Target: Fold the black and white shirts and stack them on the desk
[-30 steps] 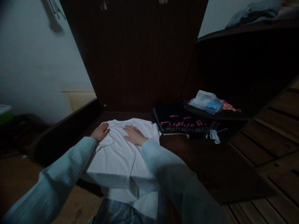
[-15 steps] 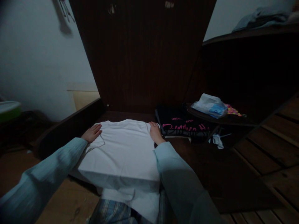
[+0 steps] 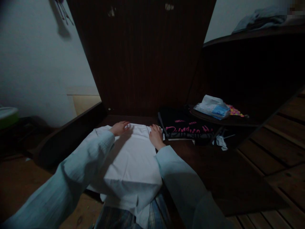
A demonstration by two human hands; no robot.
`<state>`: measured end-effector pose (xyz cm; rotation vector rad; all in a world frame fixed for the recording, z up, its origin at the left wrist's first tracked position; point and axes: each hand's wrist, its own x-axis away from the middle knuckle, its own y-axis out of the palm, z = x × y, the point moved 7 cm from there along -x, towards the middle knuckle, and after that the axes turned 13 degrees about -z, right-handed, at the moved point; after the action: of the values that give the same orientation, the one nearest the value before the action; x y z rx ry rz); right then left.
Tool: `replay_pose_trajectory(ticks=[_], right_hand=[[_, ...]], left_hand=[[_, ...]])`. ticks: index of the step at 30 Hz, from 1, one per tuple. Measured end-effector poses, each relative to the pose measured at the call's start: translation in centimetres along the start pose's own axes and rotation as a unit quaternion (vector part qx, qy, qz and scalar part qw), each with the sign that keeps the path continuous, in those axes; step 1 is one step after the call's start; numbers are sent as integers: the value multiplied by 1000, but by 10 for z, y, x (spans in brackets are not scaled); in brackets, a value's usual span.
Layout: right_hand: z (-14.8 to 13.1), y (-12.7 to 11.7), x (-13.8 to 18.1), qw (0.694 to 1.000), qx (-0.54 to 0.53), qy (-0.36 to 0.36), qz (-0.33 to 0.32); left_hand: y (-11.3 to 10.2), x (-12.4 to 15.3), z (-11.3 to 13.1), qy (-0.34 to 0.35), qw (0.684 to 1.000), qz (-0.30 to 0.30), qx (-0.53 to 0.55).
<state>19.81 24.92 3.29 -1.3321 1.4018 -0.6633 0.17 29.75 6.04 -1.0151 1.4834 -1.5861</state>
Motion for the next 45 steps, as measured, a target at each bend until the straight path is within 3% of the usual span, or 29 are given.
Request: replay_pose_trajectory(ticks=[3,5,11,15,20,25,42,45], right_hand=[[6,9,-1,1000,0,7,-31],[7,13,-2,999,-9,-4,-47],[6,3,-1,999,-37,-29,-1],[15,3,2,999,-18,25,13],[28,15,4,994,13,105,-3],[30,12,3,989,36,138,-36],[15,-20,11,994,-44,93,26],[19,-19,12,991,-59,122,13]], left_hand=[[21,-1,44,28,999,7,25],[37,3,54,16,999,-9,43],[51,18,22,-38,997,3,71],[48,25,3,-65,994,5,84],[45,28,0,-77,992,-1,95],[45,28,-2,-94,990,-6,101],[42,33,-17,-163,983,4,89],[43,32,-18,-163,983,7,88]])
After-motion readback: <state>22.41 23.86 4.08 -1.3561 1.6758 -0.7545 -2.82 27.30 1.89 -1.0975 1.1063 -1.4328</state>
